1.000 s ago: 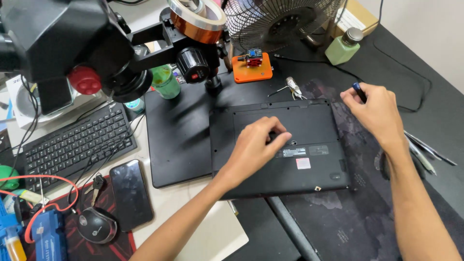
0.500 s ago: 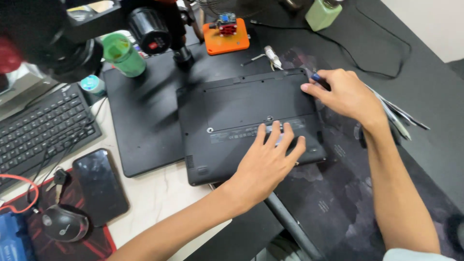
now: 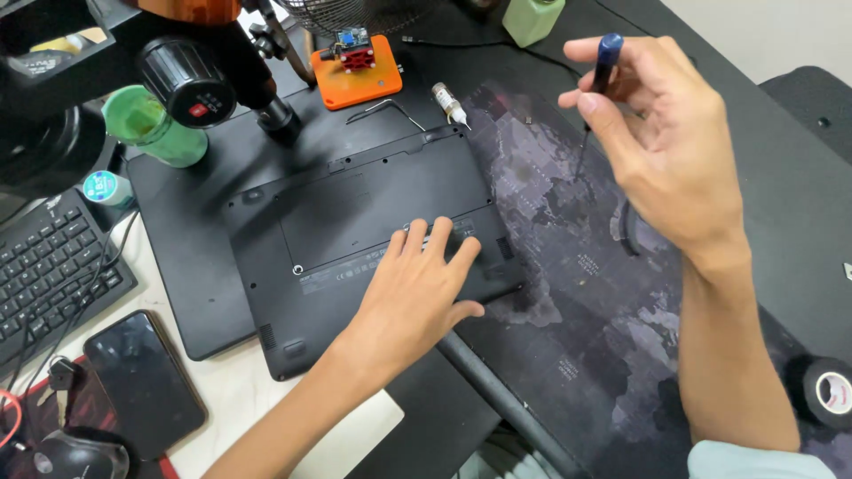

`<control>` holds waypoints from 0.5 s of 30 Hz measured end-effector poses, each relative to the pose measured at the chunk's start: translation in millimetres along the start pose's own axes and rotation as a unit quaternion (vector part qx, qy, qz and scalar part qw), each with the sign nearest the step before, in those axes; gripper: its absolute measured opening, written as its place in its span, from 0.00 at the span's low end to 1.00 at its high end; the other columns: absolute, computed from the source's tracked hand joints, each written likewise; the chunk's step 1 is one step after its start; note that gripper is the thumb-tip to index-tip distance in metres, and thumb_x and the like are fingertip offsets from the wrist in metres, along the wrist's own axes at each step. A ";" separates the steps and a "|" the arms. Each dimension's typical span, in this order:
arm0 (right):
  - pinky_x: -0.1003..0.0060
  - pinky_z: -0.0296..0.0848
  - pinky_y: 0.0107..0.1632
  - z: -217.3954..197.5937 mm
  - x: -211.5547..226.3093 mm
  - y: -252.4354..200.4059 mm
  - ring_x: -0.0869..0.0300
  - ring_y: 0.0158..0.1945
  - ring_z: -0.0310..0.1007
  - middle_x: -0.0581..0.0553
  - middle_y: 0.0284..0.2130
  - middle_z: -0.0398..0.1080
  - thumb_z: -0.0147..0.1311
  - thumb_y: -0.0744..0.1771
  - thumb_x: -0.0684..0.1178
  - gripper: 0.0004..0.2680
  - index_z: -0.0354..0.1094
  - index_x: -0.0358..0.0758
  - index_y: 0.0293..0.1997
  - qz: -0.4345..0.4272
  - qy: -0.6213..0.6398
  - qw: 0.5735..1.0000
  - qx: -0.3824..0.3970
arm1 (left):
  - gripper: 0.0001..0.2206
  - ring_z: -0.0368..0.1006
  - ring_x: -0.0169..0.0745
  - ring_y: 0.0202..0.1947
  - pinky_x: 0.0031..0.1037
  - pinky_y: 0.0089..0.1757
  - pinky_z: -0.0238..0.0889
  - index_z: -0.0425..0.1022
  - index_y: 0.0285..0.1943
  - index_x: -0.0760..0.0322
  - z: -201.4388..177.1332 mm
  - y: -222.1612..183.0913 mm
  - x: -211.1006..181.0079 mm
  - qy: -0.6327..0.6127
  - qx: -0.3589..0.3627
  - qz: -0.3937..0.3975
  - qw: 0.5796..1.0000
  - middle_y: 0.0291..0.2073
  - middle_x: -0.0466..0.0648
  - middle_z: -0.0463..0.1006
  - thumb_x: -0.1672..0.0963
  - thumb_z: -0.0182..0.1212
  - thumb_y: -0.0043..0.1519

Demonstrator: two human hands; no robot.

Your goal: Replacing internal components and reassembling a laptop computer.

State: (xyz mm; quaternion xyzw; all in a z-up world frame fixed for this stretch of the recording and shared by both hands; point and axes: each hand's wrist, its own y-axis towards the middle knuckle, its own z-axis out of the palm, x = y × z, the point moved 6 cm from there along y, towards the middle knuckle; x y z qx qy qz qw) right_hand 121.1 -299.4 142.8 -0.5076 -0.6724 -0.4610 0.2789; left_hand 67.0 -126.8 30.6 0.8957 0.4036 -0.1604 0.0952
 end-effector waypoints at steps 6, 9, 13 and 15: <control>0.67 0.81 0.54 4.1 -26.5 -10.6 0.56 0.52 0.80 0.40 0.50 0.68 0.50 0.75 0.32 0.15 0.49 0.37 0.69 -0.064 0.103 0.993 0.002 | 0.27 0.63 0.61 0.56 0.44 0.53 0.57 0.71 0.54 0.70 -9.5 5.4 16.0 -0.043 -0.094 0.014 0.995 0.54 0.62 0.68 0.51 0.73 0.51; 0.64 0.80 0.56 19.1 -17.1 -16.2 0.54 0.52 0.80 0.41 0.51 0.68 0.48 0.75 0.30 0.20 0.36 0.41 0.68 -0.127 0.124 0.984 -0.005 | 0.25 0.63 0.62 0.58 0.44 0.54 0.57 0.71 0.55 0.70 -8.4 7.1 27.5 -0.048 -0.134 0.026 0.989 0.54 0.62 0.68 0.52 0.72 0.53; 0.60 0.79 0.59 28.2 -32.8 -19.9 0.53 0.53 0.79 0.39 0.53 0.65 0.47 0.77 0.28 0.19 0.37 0.41 0.68 -0.163 0.096 0.982 -0.001 | 0.22 0.63 0.61 0.59 0.43 0.56 0.57 0.72 0.55 0.68 -8.3 10.1 56.7 -0.009 -0.182 -0.024 0.983 0.55 0.60 0.69 0.53 0.71 0.55; 0.57 0.81 0.58 28.8 -26.9 -18.5 0.50 0.51 0.71 0.34 0.57 0.56 0.50 0.78 0.25 0.20 0.40 0.39 0.67 -0.204 -0.010 0.979 -0.029 | 0.22 0.64 0.59 0.59 0.42 0.57 0.58 0.71 0.58 0.70 -7.6 9.4 71.1 -0.008 -0.222 -0.046 0.974 0.56 0.59 0.69 0.54 0.71 0.58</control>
